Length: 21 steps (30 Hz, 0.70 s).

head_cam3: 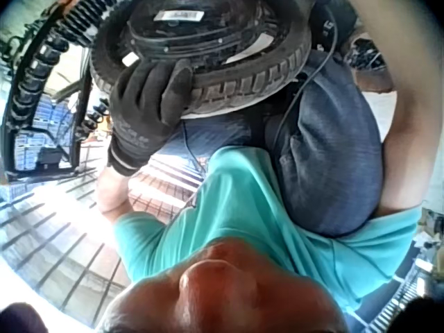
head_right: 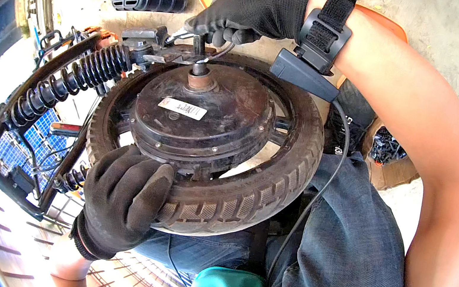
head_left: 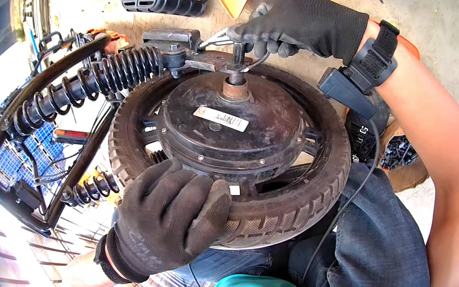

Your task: The person assembles a motorcycle wheel onto a hub using a wrench to tighten bolts, then picks up and positions a metal component near the axle.

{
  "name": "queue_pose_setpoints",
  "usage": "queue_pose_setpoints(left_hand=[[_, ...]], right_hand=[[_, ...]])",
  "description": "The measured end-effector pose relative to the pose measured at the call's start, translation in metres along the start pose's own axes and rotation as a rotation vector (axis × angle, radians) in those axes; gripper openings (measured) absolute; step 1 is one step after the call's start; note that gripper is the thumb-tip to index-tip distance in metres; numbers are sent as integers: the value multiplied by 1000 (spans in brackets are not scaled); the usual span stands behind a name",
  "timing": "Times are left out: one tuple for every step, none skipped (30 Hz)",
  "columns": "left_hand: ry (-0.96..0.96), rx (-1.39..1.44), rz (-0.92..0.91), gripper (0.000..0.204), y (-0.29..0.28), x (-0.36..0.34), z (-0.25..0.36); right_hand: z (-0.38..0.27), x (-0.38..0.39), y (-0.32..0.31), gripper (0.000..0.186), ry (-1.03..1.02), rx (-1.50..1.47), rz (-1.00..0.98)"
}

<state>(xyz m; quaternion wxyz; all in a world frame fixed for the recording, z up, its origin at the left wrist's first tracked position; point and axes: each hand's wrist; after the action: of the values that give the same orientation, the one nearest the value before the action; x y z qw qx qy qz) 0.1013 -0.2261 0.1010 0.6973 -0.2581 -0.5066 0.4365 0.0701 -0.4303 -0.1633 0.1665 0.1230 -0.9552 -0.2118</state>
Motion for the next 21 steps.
queue_pose_setpoints(left_hand=[[-15, 15, -2, 40, 0, -1, 1], [-21, 11, -1, 40, -1, -1, 1], [-27, 2, 3, 40, -1, 0, 2], [-33, -6, 7, 40, 0, 2, 4], [-29, -8, 2, 40, -1, 1, 3], [-25, -10, -3, 40, -1, 1, 3], [-22, -12, -8, 40, -2, 1, 3], [-23, -4, -14, 40, -1, 1, 2], [-24, 4, -20, 41, 0, 0, 2], [-24, 12, -26, 41, 1, 0, 1], [-36, 9, -22, 41, 0, 1, 3], [-47, 6, -17, 42, -1, 1, 5], [-58, 3, -13, 42, -2, 2, 6], [-47, 5, -10, 42, -2, 0, 5], [-36, 8, -7, 43, -1, -1, 3], [-24, 10, -3, 43, 0, -1, 1], [-36, 5, -5, 43, 0, -1, 3], [-47, -1, -6, 43, -1, 0, 4], [-57, -7, -8, 43, -2, 1, 6], [-53, -4, -13, 44, -4, -1, 6], [-57, 3, -21, 44, -4, 0, 6]], right_hand=[[1, 2, 0, 30, 72, 34, 41], [-16, 6, 7, 30, 141, 69, 75], [-25, 7, 11, 29, 206, 108, 109], [-21, 6, 12, 29, 147, 116, 96], [-16, 7, 9, 29, 88, 125, 91], [-12, 8, 9, 29, 29, 134, 85], [-10, 8, 10, 28, 42, 112, 100], [-8, 8, 12, 27, 59, 93, 119], [-8, 9, 14, 27, 75, 74, 137], [-11, 11, 15, 26, 100, 130, 155], [-21, 14, 19, 25, 121, 179, 160], [-27, 15, 22, 24, 141, 229, 165], [-26, 11, 18, 22, 170, 175, 111], [-21, 10, 14, 22, 121, 159, 102], [-12, 11, 10, 21, 72, 145, 93], [-8, 12, 8, 21, 24, 131, 84], [-16, 12, 9, 20, 49, 253, 85], [-15, 12, 11, 20, 57, 203, 100], [-13, 11, 15, 20, 64, 152, 116], [-13, 13, 17, 20, 73, 106, 142], [-33, 16, 23, 21, 116, 167, 129]])
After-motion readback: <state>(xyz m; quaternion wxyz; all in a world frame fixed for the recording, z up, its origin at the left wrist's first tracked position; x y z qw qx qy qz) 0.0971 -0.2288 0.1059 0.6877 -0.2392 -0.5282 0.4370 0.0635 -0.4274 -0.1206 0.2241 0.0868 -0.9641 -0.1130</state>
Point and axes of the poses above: each hand's wrist, its own x-axis away from the middle knuckle, its own y-axis out of the palm, z = x × y, and after that the axes turned 5 degrees about x, right-handed
